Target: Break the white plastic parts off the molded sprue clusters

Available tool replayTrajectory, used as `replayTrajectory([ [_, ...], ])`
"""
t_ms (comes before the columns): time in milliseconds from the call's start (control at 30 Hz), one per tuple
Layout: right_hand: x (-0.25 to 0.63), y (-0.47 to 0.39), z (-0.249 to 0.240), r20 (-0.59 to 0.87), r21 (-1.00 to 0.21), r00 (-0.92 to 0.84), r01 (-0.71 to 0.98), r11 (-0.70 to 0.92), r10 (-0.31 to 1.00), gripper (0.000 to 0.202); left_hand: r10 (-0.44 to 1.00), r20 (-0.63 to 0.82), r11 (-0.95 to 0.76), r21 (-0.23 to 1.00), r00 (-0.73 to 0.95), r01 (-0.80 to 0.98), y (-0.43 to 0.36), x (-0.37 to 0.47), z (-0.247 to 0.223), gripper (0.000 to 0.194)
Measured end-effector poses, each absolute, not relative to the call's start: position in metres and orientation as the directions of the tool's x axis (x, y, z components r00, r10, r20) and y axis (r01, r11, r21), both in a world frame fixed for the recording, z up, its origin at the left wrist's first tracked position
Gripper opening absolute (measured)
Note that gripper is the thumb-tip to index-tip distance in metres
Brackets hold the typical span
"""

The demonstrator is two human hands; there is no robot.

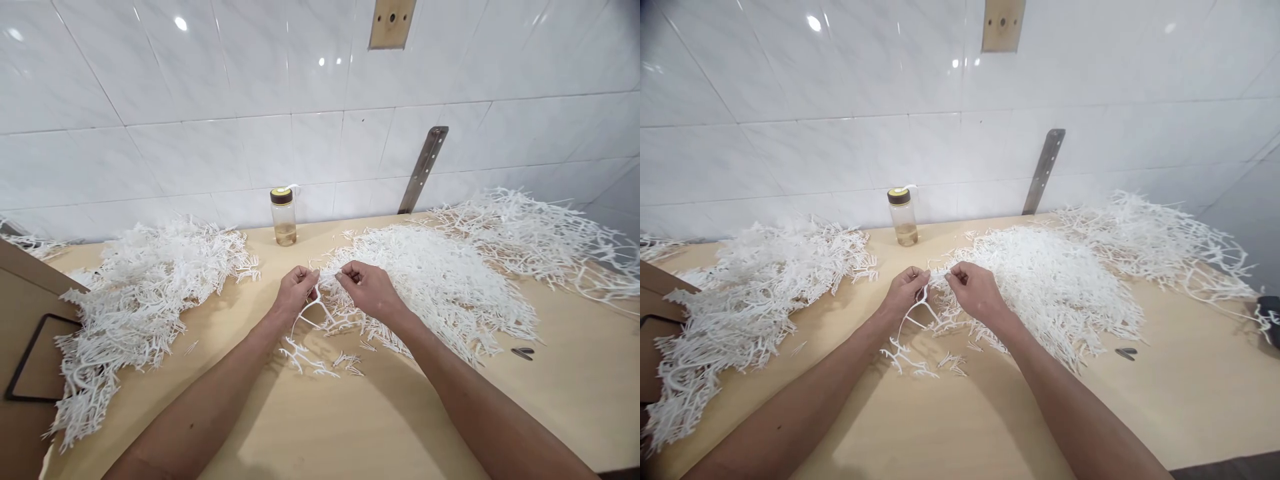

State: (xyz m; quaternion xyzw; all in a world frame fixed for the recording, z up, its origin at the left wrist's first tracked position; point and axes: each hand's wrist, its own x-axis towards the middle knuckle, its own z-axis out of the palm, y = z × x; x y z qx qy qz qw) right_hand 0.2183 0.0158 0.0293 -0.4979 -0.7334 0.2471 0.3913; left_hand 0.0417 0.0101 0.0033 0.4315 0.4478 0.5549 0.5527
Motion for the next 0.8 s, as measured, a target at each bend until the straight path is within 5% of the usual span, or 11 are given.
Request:
replayTrajectory([
  [167, 0.21, 0.012, 0.028, 0.434, -0.685, -0.104, 0.608, 0.403, 0.895, 0.018, 0.991, 0.102, -0.113, 0.985, -0.092, -0.132, 0.008, 0.043, 0.005, 0.037],
  [533, 0.21, 0.012, 0.03, 0.052, -0.924, -0.143, 0.369, 0.102, 0.988, 0.021, 0.992, 0.121, -0.121, 0.993, -0.037, 0.003, 0.005, 0.046, 0.005, 0.035],
  [800, 0.201, 0.006, 0.023, 0.212, -0.878, -0.128, 0.41, 0.246, 0.969, 0.019, 0.945, 0.225, -0.188, 0.968, -0.237, 0.167, 0.003, 0.046, 0.006, 0.023],
])
